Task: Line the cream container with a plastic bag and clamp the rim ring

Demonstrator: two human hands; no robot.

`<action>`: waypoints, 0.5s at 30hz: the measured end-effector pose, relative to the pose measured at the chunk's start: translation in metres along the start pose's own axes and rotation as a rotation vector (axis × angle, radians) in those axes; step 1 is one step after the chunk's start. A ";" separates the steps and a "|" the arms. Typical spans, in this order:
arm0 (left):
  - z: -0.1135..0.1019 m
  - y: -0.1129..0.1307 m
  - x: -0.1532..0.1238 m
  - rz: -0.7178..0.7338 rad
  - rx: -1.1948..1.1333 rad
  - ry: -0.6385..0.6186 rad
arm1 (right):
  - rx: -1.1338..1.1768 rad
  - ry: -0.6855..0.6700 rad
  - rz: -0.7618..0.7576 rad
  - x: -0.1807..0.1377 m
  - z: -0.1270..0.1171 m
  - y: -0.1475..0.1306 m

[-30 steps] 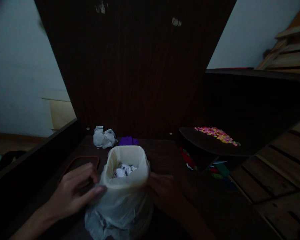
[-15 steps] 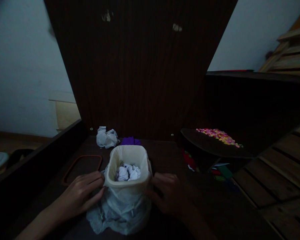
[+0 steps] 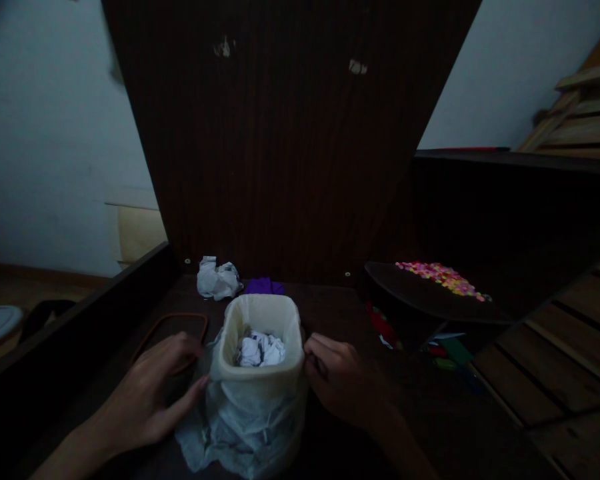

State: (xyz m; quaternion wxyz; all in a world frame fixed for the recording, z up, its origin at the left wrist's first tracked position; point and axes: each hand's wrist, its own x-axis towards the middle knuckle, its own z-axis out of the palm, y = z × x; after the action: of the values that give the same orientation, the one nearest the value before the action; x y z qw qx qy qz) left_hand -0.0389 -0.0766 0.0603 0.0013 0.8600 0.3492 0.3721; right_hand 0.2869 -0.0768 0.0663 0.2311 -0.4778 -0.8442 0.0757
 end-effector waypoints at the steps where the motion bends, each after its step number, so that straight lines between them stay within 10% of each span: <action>1: -0.001 0.004 0.002 0.014 -0.001 0.020 | -0.028 -0.004 -0.001 -0.002 -0.001 -0.001; 15: 0.018 0.023 0.021 0.211 0.020 0.050 | -0.251 -0.005 -0.073 -0.016 0.006 -0.001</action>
State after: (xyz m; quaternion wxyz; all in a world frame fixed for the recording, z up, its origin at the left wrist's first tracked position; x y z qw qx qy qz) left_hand -0.0029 -0.0767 0.0668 -0.0552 0.8824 0.2602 0.3880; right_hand 0.2905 -0.0900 0.0562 0.1700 -0.4716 -0.8645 -0.0376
